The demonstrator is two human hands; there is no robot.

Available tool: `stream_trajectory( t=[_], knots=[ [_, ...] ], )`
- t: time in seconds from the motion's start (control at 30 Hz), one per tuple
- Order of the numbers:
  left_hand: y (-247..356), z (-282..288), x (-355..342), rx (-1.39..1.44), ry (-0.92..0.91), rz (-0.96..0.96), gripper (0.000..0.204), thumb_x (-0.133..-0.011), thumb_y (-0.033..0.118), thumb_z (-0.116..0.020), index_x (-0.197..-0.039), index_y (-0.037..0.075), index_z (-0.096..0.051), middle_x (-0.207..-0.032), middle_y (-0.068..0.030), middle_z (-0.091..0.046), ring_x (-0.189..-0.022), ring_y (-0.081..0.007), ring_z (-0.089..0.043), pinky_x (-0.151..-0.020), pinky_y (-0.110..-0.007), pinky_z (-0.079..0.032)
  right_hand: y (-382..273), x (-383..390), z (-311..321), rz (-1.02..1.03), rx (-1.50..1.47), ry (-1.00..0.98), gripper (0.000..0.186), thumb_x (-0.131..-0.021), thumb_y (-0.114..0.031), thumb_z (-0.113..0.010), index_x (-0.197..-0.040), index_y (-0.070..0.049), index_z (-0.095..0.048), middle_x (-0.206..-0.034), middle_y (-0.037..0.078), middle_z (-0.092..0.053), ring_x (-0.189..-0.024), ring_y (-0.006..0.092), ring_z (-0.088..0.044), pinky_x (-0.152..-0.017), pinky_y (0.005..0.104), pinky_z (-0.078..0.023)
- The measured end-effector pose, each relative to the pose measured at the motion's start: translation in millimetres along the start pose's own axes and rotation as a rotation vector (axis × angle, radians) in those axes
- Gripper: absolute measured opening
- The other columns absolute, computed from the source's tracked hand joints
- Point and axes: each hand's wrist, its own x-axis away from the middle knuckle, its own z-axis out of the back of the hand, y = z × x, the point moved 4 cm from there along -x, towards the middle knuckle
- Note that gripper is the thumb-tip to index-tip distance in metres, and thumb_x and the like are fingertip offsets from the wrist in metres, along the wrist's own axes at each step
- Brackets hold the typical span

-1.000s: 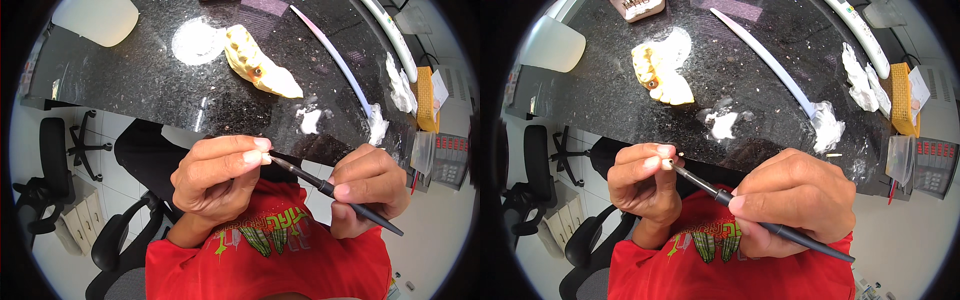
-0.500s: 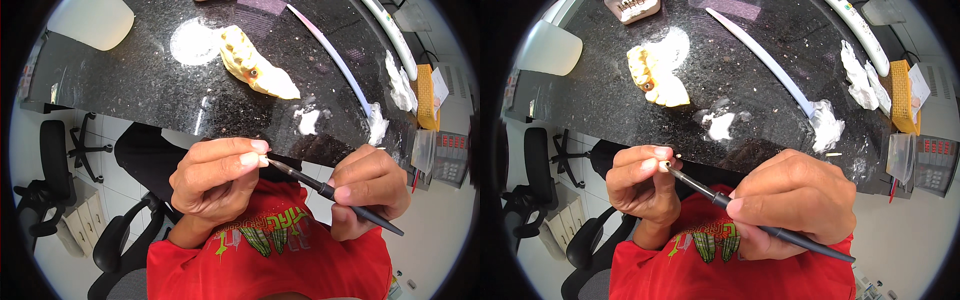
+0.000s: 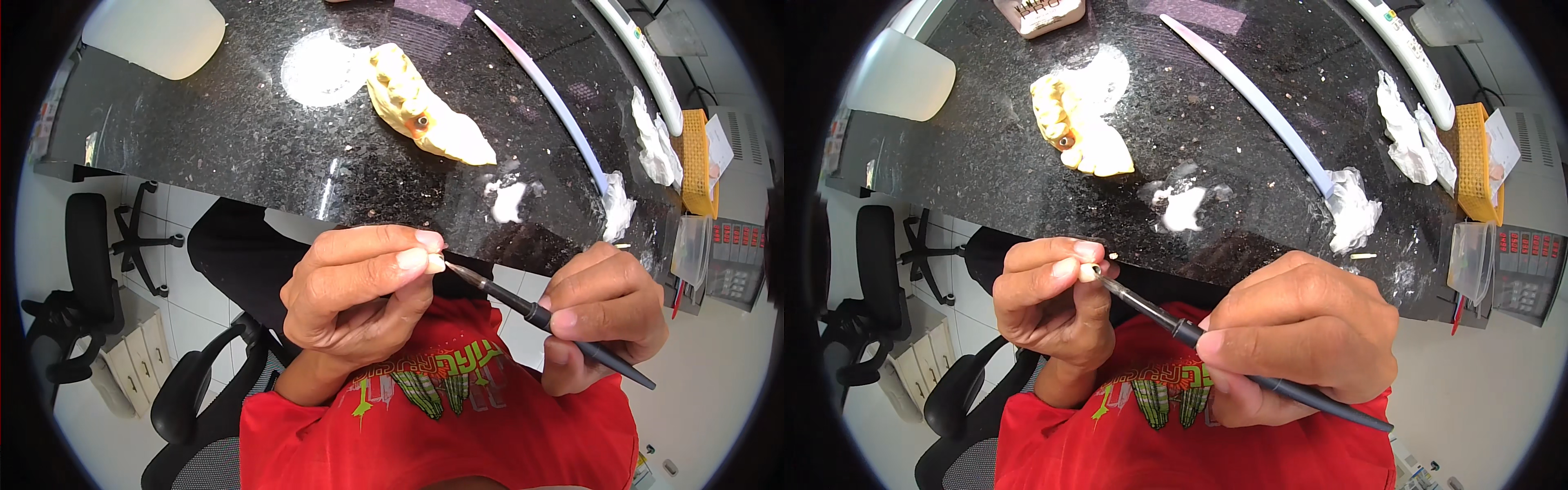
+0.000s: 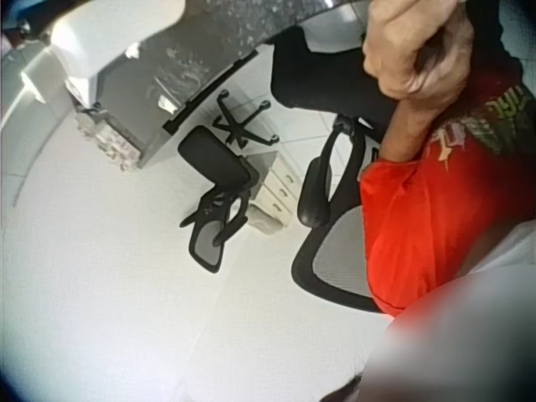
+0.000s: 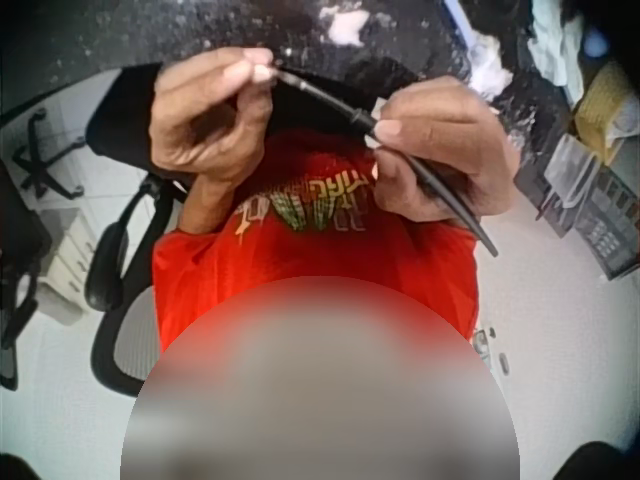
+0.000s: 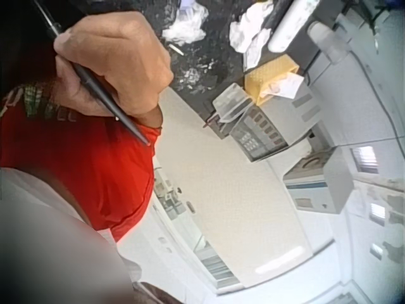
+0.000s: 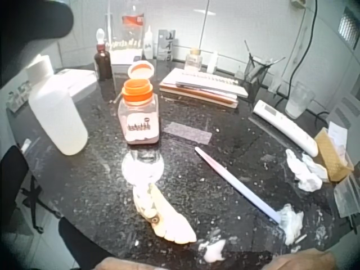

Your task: Applying and layering porcelain material onto a dental crown using a fine brush in a laboratory setting.

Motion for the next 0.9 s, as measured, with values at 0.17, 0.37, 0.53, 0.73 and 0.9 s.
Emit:
stream_trajectory(
  t=[0.17, 0.37, 0.53, 0.73, 0.9],
  knots=[
    [-0.3, -0.4, 1.5, -0.015, 0.014, -0.004, 0.032, -0.069, -0.015, -0.073, -0.094, 0.0, -0.06, -0.089, -0.0164, -0.065, -0.075, -0.02, -0.068, -0.065, -0.025, -0.058, -2.1, 8.6, 2.1, 0.011, -0.079, 0.094, 0.018, -0.069, 0.001, -0.072, -0.086, -0.002, -0.066, -0.076, 0.012, -0.062, -0.057, 0.0161, -0.061, -0.05, 0.0232, -0.05],
    [3.3, -3.0, 3.6, -0.036, 0.049, 0.016, 0.031, -0.071, -0.015, -0.07, -0.095, 0.0, -0.059, -0.089, -0.0159, -0.063, -0.075, -0.0196, -0.067, -0.066, -0.025, -0.058, -4.5, 11.9, 27.1, -0.071, 0.213, 0.154, 0.014, -0.073, 0.001, -0.066, -0.088, 0.002, -0.064, -0.073, 0.014, -0.063, -0.058, 0.0138, -0.059, -0.05, 0.021, -0.046],
    [3.8, -2.9, 5.6, -0.163, -0.021, -0.003, 0.022, -0.084, -0.008, -0.06, -0.102, 0.004, -0.053, -0.096, -0.0167, -0.058, -0.076, -0.0152, -0.061, -0.059, -0.022, -0.056, 2.6, 14.2, 23.3, -0.203, 0.157, 0.268, 0.021, -0.061, 0.008, -0.063, -0.082, 0.006, -0.063, -0.071, 0.015, -0.064, -0.06, 0.0163, -0.062, -0.055, 0.0223, -0.048],
    [4.4, -5.6, 6.0, -0.22, -0.012, -0.044, 0.024, -0.083, -0.011, -0.061, -0.102, 0.003, -0.054, -0.098, -0.0174, -0.059, -0.077, -0.0149, -0.061, -0.058, -0.021, -0.056, 4.3, 10.9, 23.7, -0.21, 0.213, 0.214, 0.019, -0.061, 0.009, -0.064, -0.08, 0.005, -0.064, -0.069, 0.015, -0.065, -0.058, 0.0158, -0.062, -0.053, 0.0224, -0.048],
    [5.1, -5.8, 5.0, -0.221, -0.005, -0.045, 0.023, -0.083, -0.01, -0.061, -0.102, 0.002, -0.054, -0.097, -0.0175, -0.059, -0.076, -0.0146, -0.061, -0.058, -0.021, -0.056, 3.7, 10.1, 22.9, -0.194, 0.212, 0.21, 0.019, -0.061, 0.008, -0.065, -0.079, 0.005, -0.064, -0.07, 0.015, -0.065, -0.057, 0.0151, -0.062, -0.051, 0.0217, -0.047]
  ],
)
